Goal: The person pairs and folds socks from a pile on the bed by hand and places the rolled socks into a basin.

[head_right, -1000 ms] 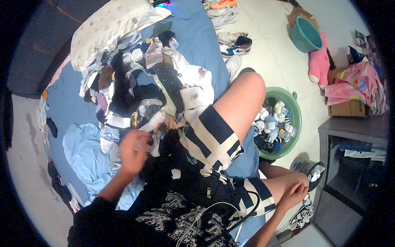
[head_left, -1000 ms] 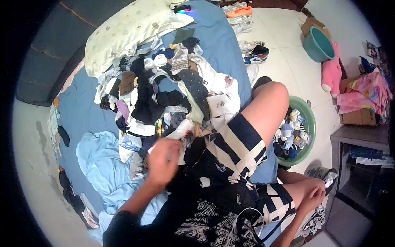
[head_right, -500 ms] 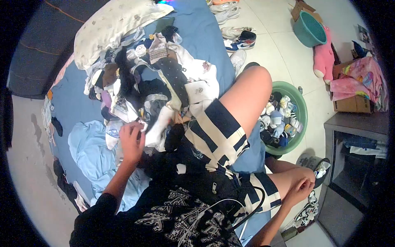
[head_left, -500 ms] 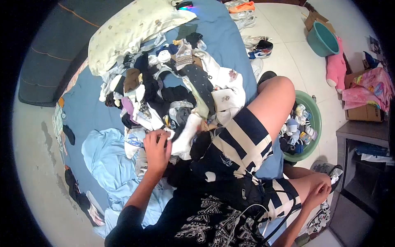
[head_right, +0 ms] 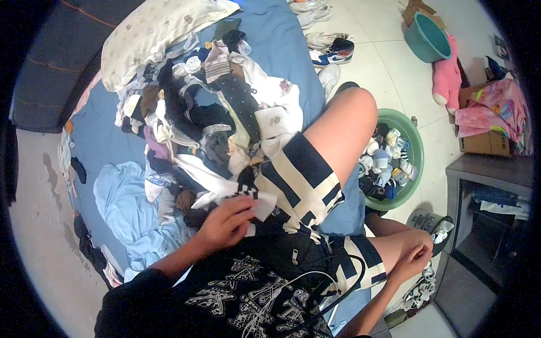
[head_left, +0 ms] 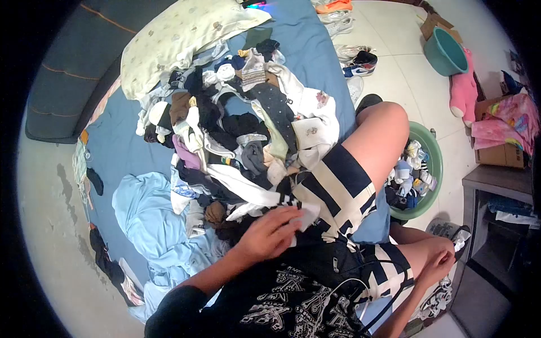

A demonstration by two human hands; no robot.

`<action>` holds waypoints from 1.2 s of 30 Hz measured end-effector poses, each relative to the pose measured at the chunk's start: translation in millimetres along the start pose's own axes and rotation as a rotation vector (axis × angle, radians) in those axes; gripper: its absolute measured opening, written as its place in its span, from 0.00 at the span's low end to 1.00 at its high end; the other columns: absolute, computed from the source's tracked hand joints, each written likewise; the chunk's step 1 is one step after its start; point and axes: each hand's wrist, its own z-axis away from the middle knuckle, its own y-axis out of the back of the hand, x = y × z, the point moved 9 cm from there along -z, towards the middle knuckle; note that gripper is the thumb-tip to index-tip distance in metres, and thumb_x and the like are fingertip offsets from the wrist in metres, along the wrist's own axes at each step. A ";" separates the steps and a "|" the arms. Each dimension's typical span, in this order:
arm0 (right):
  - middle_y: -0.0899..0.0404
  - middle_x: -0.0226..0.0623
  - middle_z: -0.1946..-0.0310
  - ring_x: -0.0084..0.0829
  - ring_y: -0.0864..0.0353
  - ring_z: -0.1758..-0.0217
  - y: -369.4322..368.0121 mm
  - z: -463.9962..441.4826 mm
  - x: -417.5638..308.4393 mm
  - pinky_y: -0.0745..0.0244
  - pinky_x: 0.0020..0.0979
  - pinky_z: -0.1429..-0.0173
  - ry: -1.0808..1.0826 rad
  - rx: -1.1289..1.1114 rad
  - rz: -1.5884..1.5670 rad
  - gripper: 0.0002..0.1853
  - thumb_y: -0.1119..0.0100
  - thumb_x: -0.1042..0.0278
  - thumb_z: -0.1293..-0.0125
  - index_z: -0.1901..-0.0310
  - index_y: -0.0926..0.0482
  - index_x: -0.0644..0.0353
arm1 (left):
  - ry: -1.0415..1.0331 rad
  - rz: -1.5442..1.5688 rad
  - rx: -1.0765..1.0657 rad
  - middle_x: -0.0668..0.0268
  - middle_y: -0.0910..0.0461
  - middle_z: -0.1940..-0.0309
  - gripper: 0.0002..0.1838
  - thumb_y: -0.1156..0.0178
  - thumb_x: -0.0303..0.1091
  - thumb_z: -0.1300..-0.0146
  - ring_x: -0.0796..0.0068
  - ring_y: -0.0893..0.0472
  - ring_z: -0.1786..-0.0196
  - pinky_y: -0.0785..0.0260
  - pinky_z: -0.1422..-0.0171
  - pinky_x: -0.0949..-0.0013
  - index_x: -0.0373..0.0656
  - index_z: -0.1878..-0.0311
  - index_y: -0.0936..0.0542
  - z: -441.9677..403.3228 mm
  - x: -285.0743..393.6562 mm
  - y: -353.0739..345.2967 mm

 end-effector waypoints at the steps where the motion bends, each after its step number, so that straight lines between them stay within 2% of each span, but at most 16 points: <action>1: 0.31 0.51 0.67 0.48 0.28 0.65 -2.7 -0.5 5.0 0.31 0.40 0.57 -0.003 -0.032 0.040 0.16 0.50 0.64 0.26 0.63 0.26 0.73 | 0.020 -0.128 0.013 0.55 0.20 0.50 0.17 0.39 0.18 0.49 0.54 0.20 0.45 0.26 0.44 0.57 0.37 0.53 0.22 3.7 -9.7 9.0; 2: 0.31 0.51 0.67 0.48 0.28 0.65 -4.2 -0.9 13.0 0.31 0.40 0.57 -0.002 -0.033 0.041 0.16 0.50 0.64 0.26 0.63 0.26 0.73 | 0.041 -0.256 0.025 0.54 0.20 0.49 0.16 0.39 0.18 0.49 0.54 0.20 0.46 0.26 0.45 0.56 0.37 0.54 0.22 7.7 -20.9 19.2; 4: 0.31 0.48 0.68 0.45 0.29 0.65 -5.2 0.4 17.9 0.31 0.38 0.58 0.118 0.005 0.138 0.15 0.50 0.64 0.26 0.63 0.27 0.72 | 0.245 -0.382 0.332 0.53 0.22 0.55 0.16 0.41 0.19 0.46 0.50 0.23 0.54 0.33 0.47 0.53 0.35 0.52 0.25 15.4 -53.4 70.6; 6: 0.31 0.48 0.68 0.45 0.28 0.65 -2.4 1.1 14.8 0.31 0.39 0.58 0.079 -0.010 0.121 0.16 0.50 0.64 0.26 0.64 0.27 0.72 | 0.455 -0.563 0.518 0.52 0.25 0.54 0.20 0.37 0.24 0.43 0.51 0.28 0.47 0.37 0.41 0.57 0.35 0.47 0.27 18.4 -81.0 113.0; 10: 0.31 0.50 0.68 0.48 0.29 0.66 7.3 2.4 -13.5 0.31 0.40 0.58 0.006 0.035 0.008 0.16 0.51 0.64 0.26 0.67 0.28 0.71 | 0.623 -0.613 0.495 0.55 0.23 0.59 0.22 0.32 0.33 0.43 0.55 0.27 0.51 0.38 0.42 0.55 0.36 0.48 0.26 20.9 -119.6 137.9; 15: 0.30 0.48 0.69 0.46 0.28 0.67 3.2 2.1 -1.6 0.31 0.40 0.60 0.070 0.038 0.073 0.16 0.50 0.64 0.26 0.66 0.28 0.71 | 0.793 -0.767 0.322 0.60 0.22 0.75 0.15 0.35 0.41 0.39 0.55 0.26 0.60 0.39 0.51 0.56 0.37 0.62 0.22 2.0 -145.4 129.3; 16: 0.29 0.47 0.69 0.45 0.27 0.67 3.7 3.4 -1.3 0.30 0.40 0.61 0.130 0.051 0.109 0.15 0.50 0.64 0.26 0.66 0.28 0.70 | 0.660 -0.853 0.391 0.59 0.22 0.73 0.13 0.37 0.38 0.39 0.55 0.27 0.61 0.39 0.54 0.56 0.36 0.65 0.24 -7.8 -132.9 128.4; 17: 0.29 0.47 0.69 0.45 0.27 0.67 5.7 4.0 4.3 0.30 0.40 0.61 0.129 0.053 0.111 0.15 0.50 0.64 0.26 0.66 0.28 0.70 | 0.658 -0.851 0.391 0.59 0.22 0.73 0.13 0.37 0.38 0.39 0.55 0.27 0.61 0.39 0.54 0.56 0.36 0.65 0.24 -11.4 -134.7 126.1; 20: 0.26 0.49 0.69 0.44 0.26 0.67 -2.7 4.6 16.2 0.30 0.41 0.60 -0.033 -0.079 0.151 0.14 0.49 0.65 0.26 0.64 0.26 0.70 | 0.477 -0.834 0.337 0.58 0.25 0.70 0.07 0.39 0.31 0.40 0.54 0.27 0.61 0.40 0.55 0.54 0.38 0.63 0.24 -32.4 -120.8 106.2; 22: 0.25 0.50 0.69 0.44 0.25 0.67 12.5 6.9 -7.6 0.30 0.41 0.60 0.073 0.162 -0.049 0.14 0.49 0.66 0.27 0.65 0.26 0.71 | 0.454 -0.729 0.173 0.55 0.26 0.62 0.10 0.39 0.28 0.43 0.53 0.27 0.57 0.38 0.53 0.54 0.38 0.58 0.25 -41.6 -110.2 74.0; 23: 0.25 0.50 0.69 0.44 0.25 0.67 13.1 7.1 -5.7 0.30 0.41 0.60 0.074 0.160 -0.049 0.14 0.49 0.66 0.27 0.65 0.26 0.71 | 0.378 -0.674 0.144 0.55 0.26 0.61 0.11 0.39 0.28 0.44 0.53 0.27 0.56 0.38 0.51 0.54 0.38 0.58 0.24 -45.5 -97.7 57.2; 25: 0.23 0.50 0.66 0.44 0.24 0.65 5.7 5.5 5.6 0.29 0.40 0.58 0.038 0.042 0.048 0.14 0.48 0.65 0.27 0.62 0.24 0.72 | 0.335 -0.368 -0.084 0.56 0.27 0.59 0.15 0.36 0.30 0.48 0.54 0.27 0.53 0.37 0.47 0.53 0.40 0.56 0.23 -48.1 -86.7 14.9; 29: 0.23 0.50 0.67 0.44 0.25 0.66 0.6 3.3 12.1 0.29 0.40 0.58 0.090 -0.002 0.134 0.15 0.48 0.64 0.27 0.62 0.24 0.72 | 0.119 -0.389 -0.189 0.60 0.26 0.56 0.16 0.36 0.35 0.44 0.58 0.26 0.49 0.37 0.43 0.54 0.43 0.52 0.23 -47.3 -33.4 -37.2; 32: 0.23 0.49 0.67 0.45 0.25 0.65 6.7 7.1 3.9 0.29 0.39 0.58 0.192 0.130 0.172 0.16 0.48 0.63 0.27 0.63 0.24 0.73 | 0.224 -0.230 -0.153 0.59 0.24 0.54 0.13 0.38 0.31 0.41 0.55 0.25 0.48 0.36 0.43 0.56 0.41 0.53 0.22 -47.6 -34.6 -34.7; 34: 0.22 0.52 0.66 0.48 0.24 0.63 10.7 4.8 -4.6 0.29 0.42 0.56 -0.057 0.075 -0.031 0.18 0.48 0.63 0.27 0.64 0.24 0.75 | 0.243 -0.262 -0.081 0.59 0.24 0.54 0.14 0.38 0.32 0.40 0.54 0.25 0.48 0.36 0.43 0.55 0.41 0.52 0.23 -40.2 -44.5 -16.4; 36: 0.21 0.53 0.64 0.49 0.23 0.61 6.9 4.0 8.8 0.29 0.42 0.55 -0.081 -0.010 0.031 0.18 0.48 0.63 0.27 0.63 0.24 0.75 | 0.390 -0.358 -0.010 0.59 0.24 0.54 0.16 0.38 0.31 0.41 0.52 0.26 0.49 0.36 0.43 0.54 0.41 0.49 0.23 -33.6 -64.1 18.8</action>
